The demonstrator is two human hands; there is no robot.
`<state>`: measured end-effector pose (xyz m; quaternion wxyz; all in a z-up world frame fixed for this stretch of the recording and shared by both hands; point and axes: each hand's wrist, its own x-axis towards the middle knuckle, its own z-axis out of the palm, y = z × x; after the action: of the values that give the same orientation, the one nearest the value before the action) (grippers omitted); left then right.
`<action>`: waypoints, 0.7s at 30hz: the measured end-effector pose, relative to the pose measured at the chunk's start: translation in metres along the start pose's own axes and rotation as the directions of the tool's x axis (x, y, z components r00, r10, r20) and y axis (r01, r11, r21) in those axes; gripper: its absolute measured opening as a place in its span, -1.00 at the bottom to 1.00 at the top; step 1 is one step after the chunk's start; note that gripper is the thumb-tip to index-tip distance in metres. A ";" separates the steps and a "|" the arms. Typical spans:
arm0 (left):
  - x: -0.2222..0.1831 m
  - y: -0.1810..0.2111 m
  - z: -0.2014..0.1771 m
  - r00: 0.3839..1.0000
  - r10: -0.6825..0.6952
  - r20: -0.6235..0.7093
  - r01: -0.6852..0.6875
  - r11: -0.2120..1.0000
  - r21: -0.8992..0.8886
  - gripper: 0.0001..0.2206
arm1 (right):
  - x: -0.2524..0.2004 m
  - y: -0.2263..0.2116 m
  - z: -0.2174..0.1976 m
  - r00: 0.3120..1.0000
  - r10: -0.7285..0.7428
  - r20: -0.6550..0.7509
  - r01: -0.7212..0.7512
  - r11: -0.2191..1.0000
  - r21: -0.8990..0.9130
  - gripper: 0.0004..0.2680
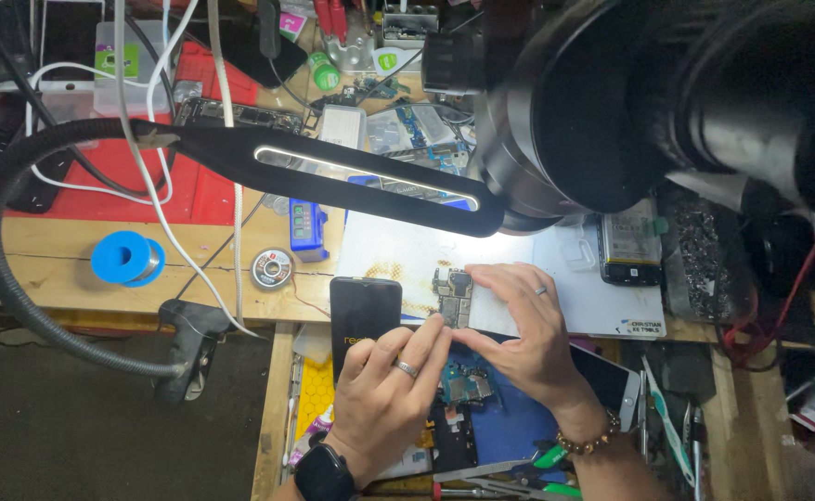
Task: The person disassembles a mobile phone by removing the battery and internal circuit board. They then reassemble the components and test the device by powering it on and interacting with the touch screen.
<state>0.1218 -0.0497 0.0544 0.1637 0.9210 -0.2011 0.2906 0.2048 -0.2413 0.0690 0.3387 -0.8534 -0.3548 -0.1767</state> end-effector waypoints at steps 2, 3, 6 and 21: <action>0.004 -0.002 0.001 1.000 0.016 0.020 -0.016 1.000 0.025 -0.63 | 0.001 0.000 0.000 1.000 -0.002 0.009 0.002 1.000 -0.010 -0.53; 0.005 -0.002 0.002 0.999 0.024 0.032 -0.025 0.999 0.036 -0.62 | 0.001 0.000 -0.001 1.000 -0.001 0.013 0.001 1.000 -0.015 -0.53; 0.007 -0.004 0.005 0.998 0.033 0.060 -0.033 0.999 0.015 -0.61 | 0.001 0.000 -0.001 0.999 0.008 0.034 -0.007 1.000 -0.021 -0.54; 0.013 -0.008 0.004 0.992 0.044 0.117 -0.039 0.998 -0.040 -0.62 | 0.002 0.001 -0.002 0.991 -0.015 0.131 0.027 0.996 -0.090 -0.58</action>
<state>0.1374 -0.0482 0.0575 0.1628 0.9289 -0.2350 0.2353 0.2064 -0.2420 0.0711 0.2734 -0.8739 -0.3766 -0.1402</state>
